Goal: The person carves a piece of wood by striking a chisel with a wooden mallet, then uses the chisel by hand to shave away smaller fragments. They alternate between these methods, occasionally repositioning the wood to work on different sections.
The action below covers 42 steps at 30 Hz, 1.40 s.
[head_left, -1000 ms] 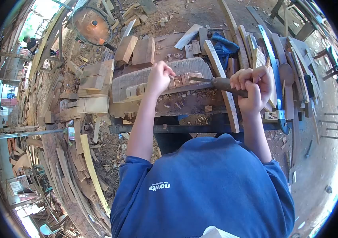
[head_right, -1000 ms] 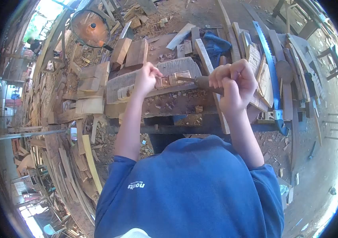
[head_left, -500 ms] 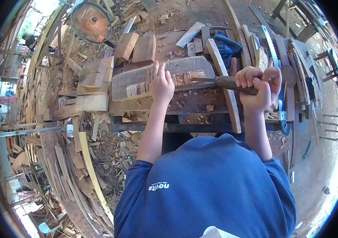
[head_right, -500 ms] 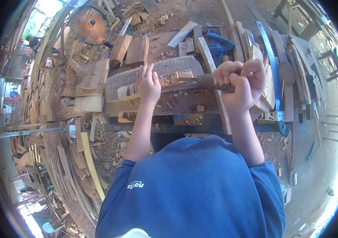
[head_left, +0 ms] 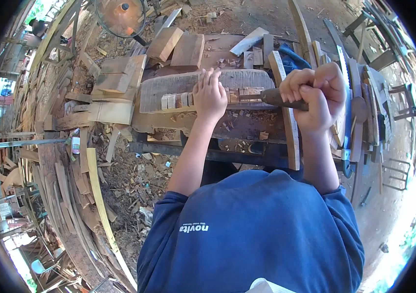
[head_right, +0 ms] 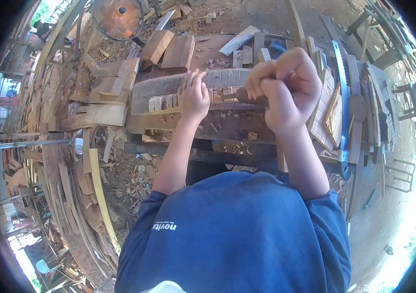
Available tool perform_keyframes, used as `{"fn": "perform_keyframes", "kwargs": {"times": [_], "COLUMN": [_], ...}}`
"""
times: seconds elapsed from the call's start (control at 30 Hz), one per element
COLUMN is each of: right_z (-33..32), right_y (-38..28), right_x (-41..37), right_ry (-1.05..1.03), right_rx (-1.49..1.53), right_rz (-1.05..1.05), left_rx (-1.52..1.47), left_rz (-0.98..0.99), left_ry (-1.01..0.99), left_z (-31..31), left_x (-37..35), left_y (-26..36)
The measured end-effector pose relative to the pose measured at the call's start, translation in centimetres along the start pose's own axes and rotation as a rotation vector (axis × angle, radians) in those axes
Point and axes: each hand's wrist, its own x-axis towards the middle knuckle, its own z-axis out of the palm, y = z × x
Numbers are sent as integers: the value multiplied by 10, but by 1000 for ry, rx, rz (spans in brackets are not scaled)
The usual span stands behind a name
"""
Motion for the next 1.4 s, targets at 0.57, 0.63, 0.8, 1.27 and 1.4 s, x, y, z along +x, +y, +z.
{"fn": "perform_keyframes", "kwargs": {"times": [0.57, 0.63, 0.8, 1.27, 1.4], "right_z": [51, 51, 53, 48, 52], "right_y": [25, 26, 27, 24, 25], "right_x": [15, 13, 17, 37, 38], "right_ry": [-78, -83, -96, -99, -106], "right_rx": [-411, -427, -451, -497, -437], "right_rz": [-119, -156, -132, -167, -152], "left_rx": [-56, -50, -51, -30, -30], "left_rz": [-4, -23, -23, -3, -21], "left_ry": [70, 42, 47, 38, 23], "left_z": [13, 12, 12, 14, 11], "left_x": [17, 18, 18, 17, 19], "left_y": [0, 0, 1, -1, 2]}}
